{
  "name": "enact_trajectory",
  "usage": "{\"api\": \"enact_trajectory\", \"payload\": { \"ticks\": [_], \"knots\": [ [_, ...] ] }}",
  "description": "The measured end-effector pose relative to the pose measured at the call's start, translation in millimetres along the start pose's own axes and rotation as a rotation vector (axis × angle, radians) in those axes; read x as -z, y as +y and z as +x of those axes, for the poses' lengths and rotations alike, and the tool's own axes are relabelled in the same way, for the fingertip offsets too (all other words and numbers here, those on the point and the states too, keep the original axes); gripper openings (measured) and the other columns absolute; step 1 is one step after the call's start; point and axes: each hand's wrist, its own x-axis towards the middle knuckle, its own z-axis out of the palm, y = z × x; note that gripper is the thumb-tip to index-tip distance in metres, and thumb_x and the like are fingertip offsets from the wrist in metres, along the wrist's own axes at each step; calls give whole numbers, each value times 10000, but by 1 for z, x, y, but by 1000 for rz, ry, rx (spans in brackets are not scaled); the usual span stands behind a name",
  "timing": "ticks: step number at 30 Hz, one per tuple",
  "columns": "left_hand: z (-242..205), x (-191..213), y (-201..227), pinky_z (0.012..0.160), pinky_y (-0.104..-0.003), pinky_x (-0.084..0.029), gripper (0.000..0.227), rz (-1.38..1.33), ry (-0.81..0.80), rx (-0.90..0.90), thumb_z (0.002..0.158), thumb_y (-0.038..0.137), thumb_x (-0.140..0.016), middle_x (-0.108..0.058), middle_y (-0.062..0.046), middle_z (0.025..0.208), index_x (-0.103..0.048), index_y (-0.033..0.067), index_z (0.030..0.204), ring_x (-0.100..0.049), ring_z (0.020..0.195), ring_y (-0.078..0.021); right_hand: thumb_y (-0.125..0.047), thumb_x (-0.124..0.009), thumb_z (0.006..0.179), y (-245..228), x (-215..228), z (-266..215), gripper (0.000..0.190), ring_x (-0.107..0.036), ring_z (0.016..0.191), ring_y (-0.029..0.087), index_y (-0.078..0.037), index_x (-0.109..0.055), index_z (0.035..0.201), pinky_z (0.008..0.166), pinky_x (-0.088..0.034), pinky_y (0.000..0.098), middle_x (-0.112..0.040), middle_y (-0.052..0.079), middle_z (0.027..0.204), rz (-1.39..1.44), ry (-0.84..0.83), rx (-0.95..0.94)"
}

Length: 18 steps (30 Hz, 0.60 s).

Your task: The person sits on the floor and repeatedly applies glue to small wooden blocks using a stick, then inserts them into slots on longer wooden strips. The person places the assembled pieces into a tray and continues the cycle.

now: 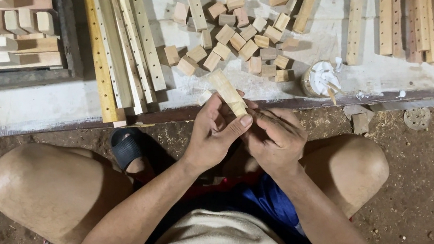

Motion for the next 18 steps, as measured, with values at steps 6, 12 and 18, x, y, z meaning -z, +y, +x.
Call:
{"api": "enact_trajectory", "payload": {
  "ticks": [6, 12, 18],
  "knots": [
    [1, -1, -1, 841, -349, -601, 388, -9, 1, -12, 922, -7, -712, -693, -225, 1070, -536, -71, 1262, -727, 935, -244, -34, -861, 787, -3, -1, 3, 62, -702, 678, 289, -47, -812, 823, 650, -579, 352, -782, 76, 793, -29, 5, 24],
    [0, 1, -3, 834, -354, -604, 381, -6, -3, -20, 922, -8, -709, -696, -227, 1071, -540, -72, 1257, -731, 934, -249, -27, -871, 772, -2, -2, 1, 76, -699, 669, 285, -44, -804, 803, 649, -576, 348, -777, 80, 780, -30, 17, 37],
    [5, 12, -8, 814, -326, -593, 428, 43, 85, 67, 922, 23, -733, -681, -222, 1140, -525, -70, 1283, -710, 983, -243, -103, -921, 757, -22, -4, 21, 243, -706, 705, 318, -80, -816, 975, 654, -583, 388, -767, 88, 794, 1, -92, -157]
  ]
}}
